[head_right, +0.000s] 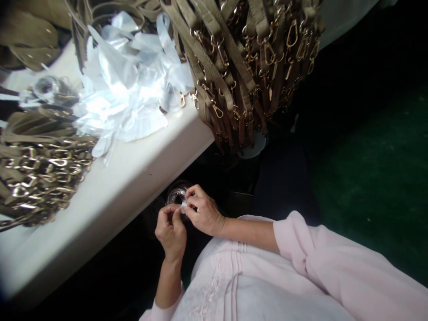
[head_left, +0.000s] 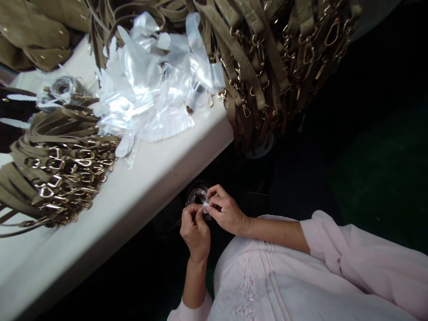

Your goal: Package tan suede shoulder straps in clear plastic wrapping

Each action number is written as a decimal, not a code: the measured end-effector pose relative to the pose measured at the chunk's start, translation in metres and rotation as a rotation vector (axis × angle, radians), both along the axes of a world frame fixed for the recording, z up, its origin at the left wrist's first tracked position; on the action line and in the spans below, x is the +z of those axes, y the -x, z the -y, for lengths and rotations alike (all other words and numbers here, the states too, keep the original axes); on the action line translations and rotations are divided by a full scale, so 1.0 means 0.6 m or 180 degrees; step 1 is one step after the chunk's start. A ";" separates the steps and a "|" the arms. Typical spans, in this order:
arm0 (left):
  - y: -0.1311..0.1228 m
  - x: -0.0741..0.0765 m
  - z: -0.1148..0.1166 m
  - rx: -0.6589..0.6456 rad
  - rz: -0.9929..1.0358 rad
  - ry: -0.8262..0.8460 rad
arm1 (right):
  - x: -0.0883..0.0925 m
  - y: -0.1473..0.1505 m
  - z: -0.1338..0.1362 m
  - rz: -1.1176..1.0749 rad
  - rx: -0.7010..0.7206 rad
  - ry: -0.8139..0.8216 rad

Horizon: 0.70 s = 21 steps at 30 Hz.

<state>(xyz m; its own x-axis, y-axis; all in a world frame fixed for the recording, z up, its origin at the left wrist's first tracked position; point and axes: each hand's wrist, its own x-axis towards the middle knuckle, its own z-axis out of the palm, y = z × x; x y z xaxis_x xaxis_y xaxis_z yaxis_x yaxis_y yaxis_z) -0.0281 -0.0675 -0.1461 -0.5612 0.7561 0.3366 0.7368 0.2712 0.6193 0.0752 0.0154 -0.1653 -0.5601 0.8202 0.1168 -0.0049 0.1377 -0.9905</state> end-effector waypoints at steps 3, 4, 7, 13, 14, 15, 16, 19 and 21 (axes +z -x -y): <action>-0.008 -0.010 -0.003 0.0225 0.0094 -0.0060 | 0.003 -0.001 0.002 0.0240 -0.0148 -0.0583; -0.011 -0.013 -0.004 0.0294 0.0096 -0.0092 | 0.003 -0.002 0.003 0.0321 -0.0156 -0.0715; -0.019 -0.018 -0.005 0.0429 0.0007 -0.0205 | -0.001 -0.002 0.001 0.0491 -0.0149 -0.0691; -0.023 -0.005 0.003 0.0712 0.0021 -0.0412 | -0.023 0.001 -0.012 0.0458 -0.0197 0.0488; -0.024 -0.003 0.005 0.0729 0.0172 -0.0419 | -0.028 0.002 -0.014 0.0412 -0.0183 0.0605; -0.025 -0.002 0.008 0.0734 0.0350 -0.0413 | -0.032 0.003 -0.016 0.0374 -0.0159 0.0689; -0.026 -0.002 0.009 0.0733 0.0528 -0.0393 | -0.035 0.004 -0.019 0.0350 -0.0116 0.0770; -0.028 -0.001 0.011 0.0663 0.0878 -0.0302 | -0.042 0.004 -0.025 0.0343 0.0081 0.1014; -0.027 0.001 0.010 0.0451 0.0880 -0.0208 | -0.043 0.002 -0.028 0.0336 0.0186 0.1082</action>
